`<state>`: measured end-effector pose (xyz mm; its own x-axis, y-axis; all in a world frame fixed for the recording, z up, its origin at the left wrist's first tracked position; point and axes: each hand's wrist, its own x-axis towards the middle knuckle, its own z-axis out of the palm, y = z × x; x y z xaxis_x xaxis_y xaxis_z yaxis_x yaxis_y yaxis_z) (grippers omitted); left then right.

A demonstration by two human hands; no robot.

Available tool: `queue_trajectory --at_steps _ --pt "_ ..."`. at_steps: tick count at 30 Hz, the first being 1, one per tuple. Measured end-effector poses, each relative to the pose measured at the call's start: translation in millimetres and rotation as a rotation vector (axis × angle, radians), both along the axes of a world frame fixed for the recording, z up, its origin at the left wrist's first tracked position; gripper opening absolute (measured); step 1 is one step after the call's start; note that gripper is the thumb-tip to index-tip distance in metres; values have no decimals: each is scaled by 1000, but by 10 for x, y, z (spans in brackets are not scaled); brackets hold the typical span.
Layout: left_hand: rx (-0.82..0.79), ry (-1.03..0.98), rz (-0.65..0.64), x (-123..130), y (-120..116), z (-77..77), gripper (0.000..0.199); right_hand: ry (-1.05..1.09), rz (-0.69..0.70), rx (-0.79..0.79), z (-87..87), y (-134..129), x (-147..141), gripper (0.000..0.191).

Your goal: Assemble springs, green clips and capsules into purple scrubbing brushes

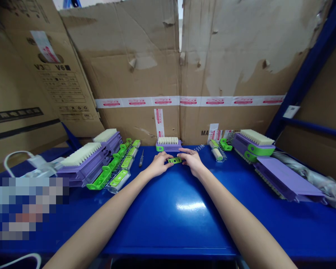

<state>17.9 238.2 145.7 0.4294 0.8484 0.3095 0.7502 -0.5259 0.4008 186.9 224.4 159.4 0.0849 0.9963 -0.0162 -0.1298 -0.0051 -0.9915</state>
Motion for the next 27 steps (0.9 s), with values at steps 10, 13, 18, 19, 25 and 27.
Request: queue_trajectory --at_steps 10,13,18,19,25,27 --pt "-91 -335 -42 4 44 -42 22 -211 82 214 -67 26 -61 32" --pt "-247 -593 -64 36 57 -38 22 -220 99 233 -77 30 -61 33" --pt "-444 -884 -79 86 18 4 20 -215 118 247 -61 -3 -78 32" --pt "-459 -914 -82 87 11 10 19 -213 115 256 -55 -12 -85 31" --pt "-463 -1003 -112 81 7 9 23 -137 102 264 -8 -70 -143 30" --pt "-450 -1057 -132 103 -1 6 29 -38 78 208 10 -88 -166 33"
